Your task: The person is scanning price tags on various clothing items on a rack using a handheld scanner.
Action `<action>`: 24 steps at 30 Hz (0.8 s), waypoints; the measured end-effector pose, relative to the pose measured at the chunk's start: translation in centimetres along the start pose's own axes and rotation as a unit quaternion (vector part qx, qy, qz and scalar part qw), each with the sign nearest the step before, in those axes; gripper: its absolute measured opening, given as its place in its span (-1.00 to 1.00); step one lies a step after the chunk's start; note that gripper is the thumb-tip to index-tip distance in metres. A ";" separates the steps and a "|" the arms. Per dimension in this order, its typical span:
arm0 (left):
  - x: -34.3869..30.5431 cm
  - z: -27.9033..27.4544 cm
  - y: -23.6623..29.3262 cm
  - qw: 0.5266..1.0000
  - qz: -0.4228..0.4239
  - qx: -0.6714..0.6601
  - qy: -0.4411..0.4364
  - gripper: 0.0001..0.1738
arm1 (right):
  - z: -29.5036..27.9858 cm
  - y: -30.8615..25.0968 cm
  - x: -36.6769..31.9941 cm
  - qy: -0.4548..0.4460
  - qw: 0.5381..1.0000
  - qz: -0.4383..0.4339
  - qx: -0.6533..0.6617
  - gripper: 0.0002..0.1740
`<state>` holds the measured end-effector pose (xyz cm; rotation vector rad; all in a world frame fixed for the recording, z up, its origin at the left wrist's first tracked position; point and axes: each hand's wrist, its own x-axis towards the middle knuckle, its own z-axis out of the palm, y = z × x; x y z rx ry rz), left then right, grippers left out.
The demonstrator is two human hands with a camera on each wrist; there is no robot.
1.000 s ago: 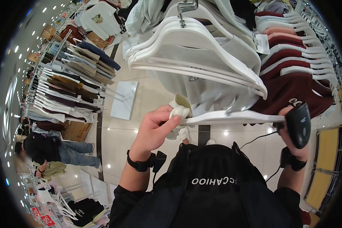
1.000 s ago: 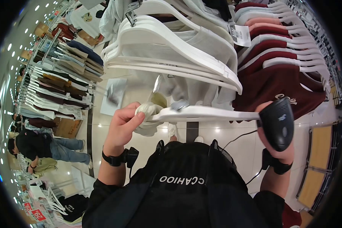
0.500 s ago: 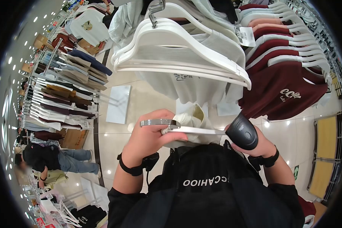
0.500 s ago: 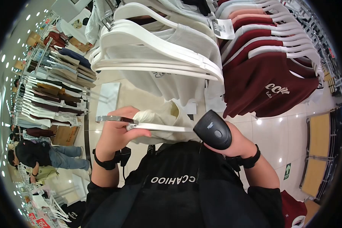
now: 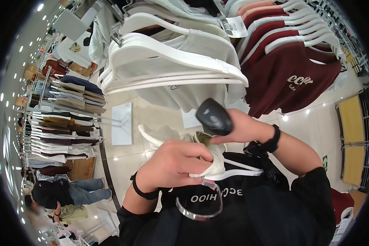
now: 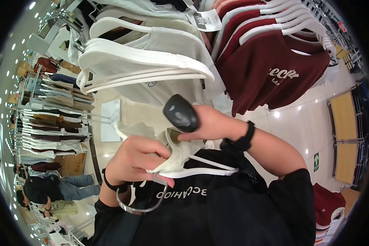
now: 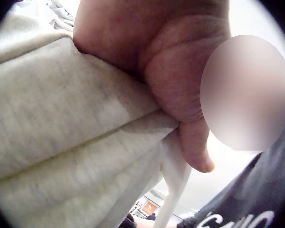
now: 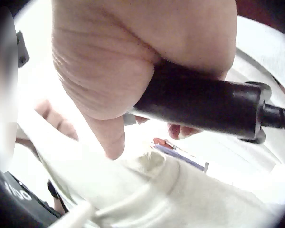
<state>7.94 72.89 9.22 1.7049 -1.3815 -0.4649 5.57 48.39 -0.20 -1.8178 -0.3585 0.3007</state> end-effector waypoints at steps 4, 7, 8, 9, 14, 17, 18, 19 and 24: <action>0.0 0.2 0.6 1.000 0.005 0.014 -0.004 -0.68 | 2.5 2.0 2.5 -0.005 0.998 -0.028 -0.063 -0.42; -0.5 -0.3 0.4 1.000 -0.010 0.020 -0.003 -0.66 | 3.2 4.2 3.3 0.043 0.991 0.027 -0.123 -0.52; -1.1 -0.4 0.2 1.000 -0.017 0.019 0.004 -0.66 | 1.9 5.1 2.4 0.085 0.993 0.057 -0.054 -0.54; -1.8 -0.5 -0.2 0.998 -0.044 0.009 0.042 -0.66 | 1.6 5.9 2.0 0.096 0.991 0.072 -0.062 -0.56; -6.4 -1.7 -1.9 0.961 -0.174 0.050 0.211 -0.63 | -1.0 7.4 -4.7 0.166 0.966 0.181 0.085 -0.68; -7.4 -0.5 -3.7 0.942 -0.213 0.032 0.256 -0.64 | -1.3 6.4 -6.1 0.204 0.953 0.188 0.121 -0.70; -7.3 -0.1 -4.1 0.944 -0.211 0.030 0.253 -0.64 | -1.3 6.1 -6.4 0.233 0.944 0.196 0.129 -0.73; -6.9 0.5 -4.2 0.939 -0.213 0.030 0.268 -0.67 | -1.2 6.2 -6.3 0.242 0.945 0.184 0.119 -0.75; -3.0 3.2 -4.8 0.946 -0.184 0.066 0.259 -0.70 | -0.6 3.8 -5.0 0.221 0.956 0.180 0.073 -0.76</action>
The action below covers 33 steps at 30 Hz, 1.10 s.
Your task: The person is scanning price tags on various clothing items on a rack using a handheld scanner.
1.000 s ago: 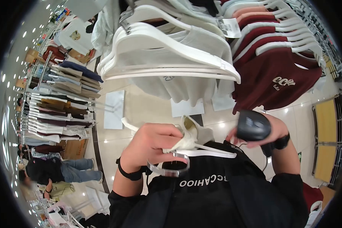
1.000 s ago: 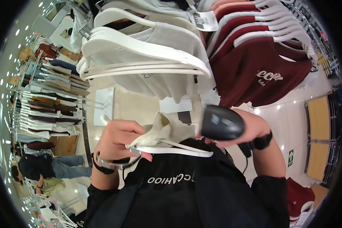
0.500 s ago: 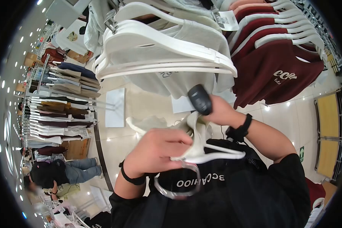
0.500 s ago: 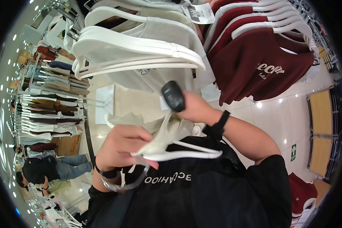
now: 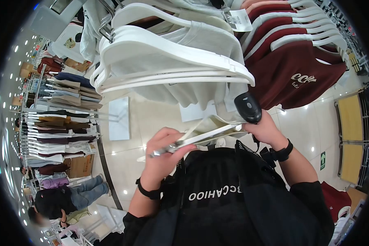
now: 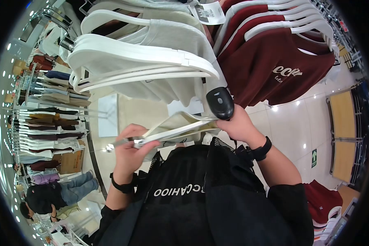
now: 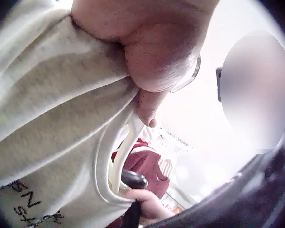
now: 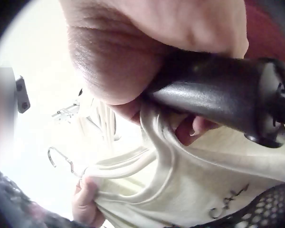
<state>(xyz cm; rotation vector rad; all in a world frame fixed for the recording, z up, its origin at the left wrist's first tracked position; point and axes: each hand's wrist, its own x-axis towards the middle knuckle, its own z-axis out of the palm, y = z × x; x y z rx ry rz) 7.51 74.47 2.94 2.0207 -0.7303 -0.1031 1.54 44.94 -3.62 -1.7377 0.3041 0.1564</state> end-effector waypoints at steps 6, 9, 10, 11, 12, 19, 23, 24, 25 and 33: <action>1.3 1.8 1.1 0.996 0.006 0.036 -0.084 -0.65 | 1.9 -5.4 -4.1 -0.122 0.981 -0.110 0.100 -0.58; 0.6 -0.2 0.6 0.998 0.043 -0.041 -0.007 -0.65 | -1.9 -6.1 -7.0 -0.157 0.976 -0.121 0.087 -0.50; -0.4 -1.8 0.2 0.996 0.051 -0.072 -0.002 -0.63 | -4.3 -7.4 -6.8 -0.080 0.973 -0.192 -0.097 -0.47; -0.3 -2.1 0.1 0.995 0.071 -0.072 0.007 -0.63 | -4.6 -7.1 -6.5 -0.040 0.971 -0.214 -0.100 -0.47; -0.4 -2.2 0.2 0.993 0.088 -0.073 0.016 -0.62 | -4.8 -7.0 -6.4 -0.001 0.967 -0.233 -0.103 -0.47; 0.4 -2.1 1.9 0.992 0.109 -0.057 0.028 -0.51 | -4.7 -8.0 -4.1 -0.026 0.890 -0.350 -0.292 -0.56; 1.3 -1.6 3.0 0.991 0.128 -0.041 -0.014 -0.53 | -3.1 -8.7 -3.9 -0.041 0.860 -0.375 -0.343 -0.63; 1.5 -1.6 3.1 0.987 0.150 -0.028 -0.044 -0.54 | -2.6 -8.1 -3.5 -0.061 0.859 -0.390 -0.326 -0.62; 1.5 -1.4 2.8 0.987 0.152 -0.022 -0.051 -0.46 | -2.5 -8.0 -3.1 -0.060 0.856 -0.396 -0.326 -0.60; 2.0 -4.2 2.0 0.990 0.075 0.116 -0.010 -0.26 | -5.8 -8.9 -4.1 -0.009 0.897 -0.356 -0.264 -0.50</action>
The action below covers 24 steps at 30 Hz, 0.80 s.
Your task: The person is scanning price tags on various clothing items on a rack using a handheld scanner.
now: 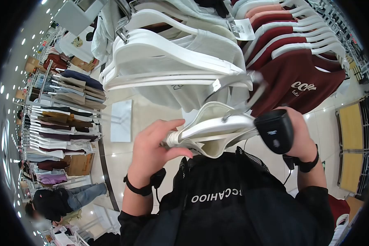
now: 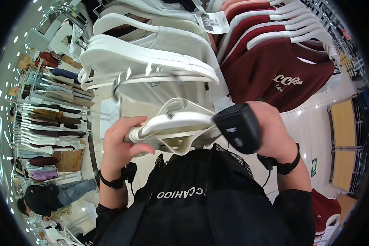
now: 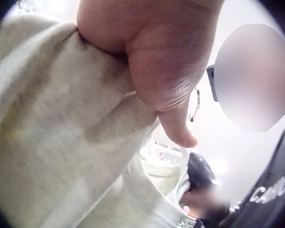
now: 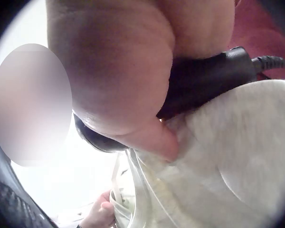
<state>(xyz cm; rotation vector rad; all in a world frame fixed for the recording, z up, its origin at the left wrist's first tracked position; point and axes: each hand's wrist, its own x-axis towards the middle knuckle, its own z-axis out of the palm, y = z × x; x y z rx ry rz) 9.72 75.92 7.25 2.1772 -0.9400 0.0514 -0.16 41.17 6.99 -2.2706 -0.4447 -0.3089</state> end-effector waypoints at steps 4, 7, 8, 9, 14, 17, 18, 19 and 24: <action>0.0 -1.3 -0.5 0.999 0.033 0.025 0.021 -0.31 | -1.6 0.0 -0.8 0.032 0.999 0.020 0.004 -0.54; 0.3 -1.8 -0.5 0.997 0.036 0.063 0.038 -0.36 | -2.4 -0.6 -0.9 0.072 0.995 0.061 0.041 -0.55; 0.3 -1.9 -0.5 0.997 0.037 0.064 0.038 -0.36 | -2.6 -0.4 -1.0 0.073 0.995 0.061 0.041 -0.55; 0.3 -2.1 -0.4 0.997 0.032 0.069 0.033 -0.39 | -2.9 -0.3 -1.2 0.073 0.995 0.056 0.025 -0.55; 0.6 -2.3 -0.4 0.997 0.053 0.040 0.029 -0.52 | -3.4 0.0 -1.2 0.077 0.996 0.053 0.004 -0.55; 0.7 -2.2 -0.1 0.999 0.030 0.021 0.023 -0.56 | -3.5 0.0 -1.5 0.081 0.994 0.074 0.006 -0.55; 0.8 -2.2 -0.1 0.999 0.027 0.010 0.024 -0.59 | -3.4 0.1 -1.6 0.089 0.993 0.079 0.011 -0.55; 0.8 -2.1 0.0 0.999 0.024 -0.001 0.025 -0.62 | -3.3 0.3 -1.7 0.097 0.992 0.083 0.017 -0.55; 1.2 -1.8 0.0 0.999 0.038 -0.009 0.030 -0.78 | -3.6 0.5 -2.0 0.082 0.995 0.057 -0.028 -0.53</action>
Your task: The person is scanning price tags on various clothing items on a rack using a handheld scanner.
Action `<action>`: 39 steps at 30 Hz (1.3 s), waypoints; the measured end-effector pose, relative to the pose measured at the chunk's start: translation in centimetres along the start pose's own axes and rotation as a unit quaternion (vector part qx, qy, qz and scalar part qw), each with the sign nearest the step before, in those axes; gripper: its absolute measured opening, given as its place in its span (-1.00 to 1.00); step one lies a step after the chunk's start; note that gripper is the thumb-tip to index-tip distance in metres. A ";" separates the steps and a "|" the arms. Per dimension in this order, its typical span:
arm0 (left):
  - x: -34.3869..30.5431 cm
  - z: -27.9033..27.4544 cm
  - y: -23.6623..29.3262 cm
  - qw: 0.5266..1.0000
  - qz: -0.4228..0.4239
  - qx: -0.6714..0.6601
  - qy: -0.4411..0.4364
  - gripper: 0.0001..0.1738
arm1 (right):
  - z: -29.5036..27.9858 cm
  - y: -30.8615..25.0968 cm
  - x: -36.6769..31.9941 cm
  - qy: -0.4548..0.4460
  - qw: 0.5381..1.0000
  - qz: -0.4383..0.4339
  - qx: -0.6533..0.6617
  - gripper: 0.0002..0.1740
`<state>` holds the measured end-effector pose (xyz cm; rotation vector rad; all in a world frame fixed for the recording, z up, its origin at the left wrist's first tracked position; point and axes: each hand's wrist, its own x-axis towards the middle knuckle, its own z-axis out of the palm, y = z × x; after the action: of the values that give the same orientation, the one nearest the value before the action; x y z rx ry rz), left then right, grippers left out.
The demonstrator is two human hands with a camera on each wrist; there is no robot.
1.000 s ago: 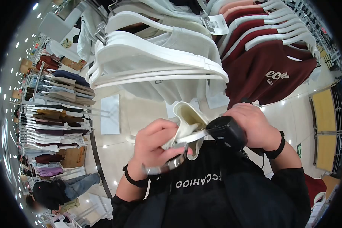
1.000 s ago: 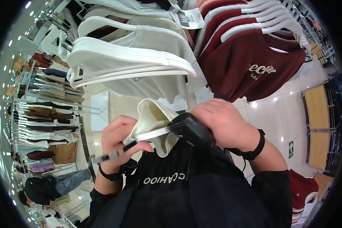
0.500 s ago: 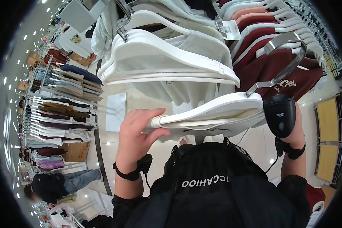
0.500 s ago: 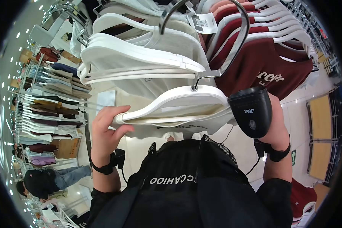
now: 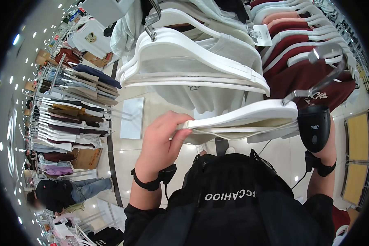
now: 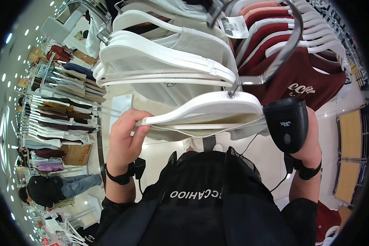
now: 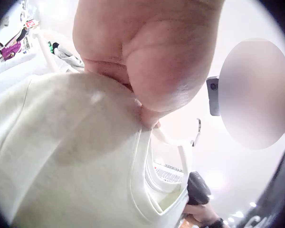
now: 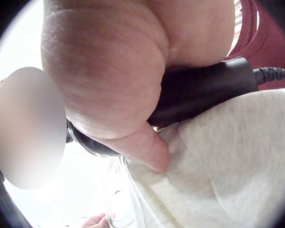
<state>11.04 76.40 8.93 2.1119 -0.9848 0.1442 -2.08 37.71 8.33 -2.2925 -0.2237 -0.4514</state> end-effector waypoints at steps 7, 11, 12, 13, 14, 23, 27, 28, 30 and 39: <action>-0.9 -0.4 -2.3 0.993 -0.050 -0.028 0.104 -0.91 | -0.7 0.6 0.6 -0.022 0.998 0.057 0.014 -0.55; -1.3 -0.5 -2.6 0.993 -0.058 -0.026 0.097 -0.91 | -0.3 1.0 1.3 0.004 0.996 0.083 0.045 -0.68; -1.2 -0.5 -2.5 0.994 -0.056 -0.025 0.095 -0.91 | 0.0 0.4 1.6 0.002 0.996 0.075 0.055 -0.66; -1.2 -0.4 -2.5 0.994 -0.054 -0.026 0.092 -0.91 | 0.1 0.1 1.7 0.001 0.996 0.068 0.065 -0.64; -1.2 -0.2 -2.7 0.995 -0.050 -0.020 0.087 -0.90 | 0.3 0.6 1.7 0.001 0.997 0.042 0.064 -0.61; -0.1 0.5 -1.6 0.997 -0.077 -0.022 0.023 -0.90 | 1.2 0.4 2.8 -0.069 0.994 -0.019 0.084 -0.50; 1.5 1.5 -0.6 0.999 -0.014 0.015 -0.041 -0.79 | 1.2 0.2 2.8 -0.078 0.995 -0.047 0.033 -0.52; 1.9 1.9 -0.2 0.998 -0.014 0.009 -0.053 -0.80 | 1.2 0.2 2.8 -0.082 0.995 -0.053 0.024 -0.52; 2.5 2.5 0.2 0.998 -0.012 -0.002 -0.059 -0.81 | 1.3 0.1 2.9 -0.083 0.995 -0.058 0.007 -0.53; 2.3 1.9 -1.9 0.990 -0.078 -0.116 -0.016 -0.84 | -1.7 2.4 -0.4 0.001 0.998 0.059 -0.008 -0.49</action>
<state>13.57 74.45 7.40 1.9719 -0.8087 -0.0787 -2.22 34.79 7.67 -2.3067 -0.0829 -0.3965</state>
